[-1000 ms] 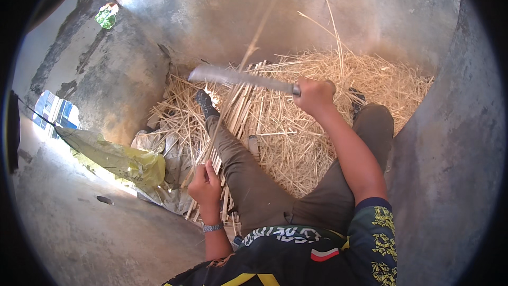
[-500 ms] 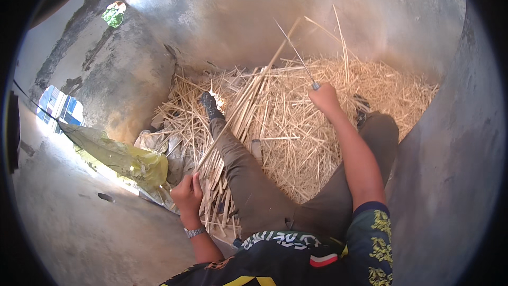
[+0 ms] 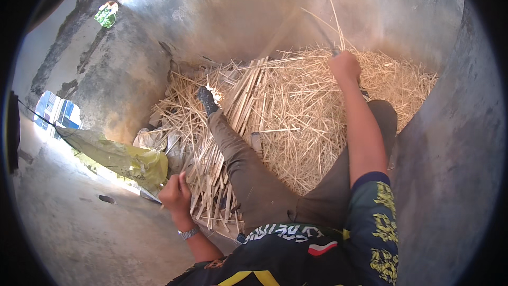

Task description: The person sits on the floor and uses a large knife to split long bamboo stalks into thin strips. They hold the stalks with one hand and repeatedly strike them with the knife to separate the fibers, accumulating a pile of split bamboo on the floor.

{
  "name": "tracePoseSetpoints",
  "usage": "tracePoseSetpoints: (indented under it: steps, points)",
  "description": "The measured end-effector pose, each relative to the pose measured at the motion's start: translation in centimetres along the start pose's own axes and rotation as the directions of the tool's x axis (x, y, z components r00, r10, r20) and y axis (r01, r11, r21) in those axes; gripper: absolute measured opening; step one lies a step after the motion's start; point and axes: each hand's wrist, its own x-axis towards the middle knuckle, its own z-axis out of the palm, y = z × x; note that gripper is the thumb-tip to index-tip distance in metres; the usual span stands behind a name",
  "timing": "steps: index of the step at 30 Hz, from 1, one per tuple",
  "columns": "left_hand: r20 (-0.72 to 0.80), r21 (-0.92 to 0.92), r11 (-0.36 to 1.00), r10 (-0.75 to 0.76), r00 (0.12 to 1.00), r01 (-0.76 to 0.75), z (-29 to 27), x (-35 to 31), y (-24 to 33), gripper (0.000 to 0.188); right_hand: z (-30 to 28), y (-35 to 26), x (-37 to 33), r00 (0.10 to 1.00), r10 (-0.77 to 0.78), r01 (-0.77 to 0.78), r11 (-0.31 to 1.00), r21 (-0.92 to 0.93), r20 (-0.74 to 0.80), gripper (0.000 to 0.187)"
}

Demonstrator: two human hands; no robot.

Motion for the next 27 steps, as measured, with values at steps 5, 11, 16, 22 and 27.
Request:
tracePoseSetpoints:
  steps: [5, 11, 16, 22, 27]
  points:
    - [0.061, -0.208, 0.978, -0.008, 0.998, 0.021, 2.3, 0.6, 2.1, 0.029, 2.7, 3.9, 4.3, 0.974, 0.178, -0.215, 0.920, 0.327, 0.139, 0.022]
    - [0.086, -0.191, 0.973, -0.119, 0.989, 0.134, 1.7, -1.1, 0.8, 0.026, 1.0, -2.5, -3.3, 0.974, -0.162, 0.103, 0.938, 0.331, 0.157, 0.021]
    - [0.061, -0.231, 0.954, -0.184, 0.981, 0.193, 0.2, -1.0, 0.1, 0.029, -1.3, -1.4, -0.9, 0.939, -0.320, 0.327, 0.944, 0.040, -0.128, 0.023]
    - [0.093, -0.555, 0.748, -0.378, 0.921, 0.363, 2.3, -2.5, -2.6, 0.034, 2.8, 2.6, 3.4, 0.796, 0.561, -0.456, 0.313, 0.833, 0.226, 0.011]
    - [0.315, -0.694, 0.462, -0.495, 0.810, 0.552, 5.7, -3.1, 1.4, 0.036, 2.4, 0.8, -0.4, 0.754, 0.068, -0.606, -0.311, 0.732, 0.653, 0.021]
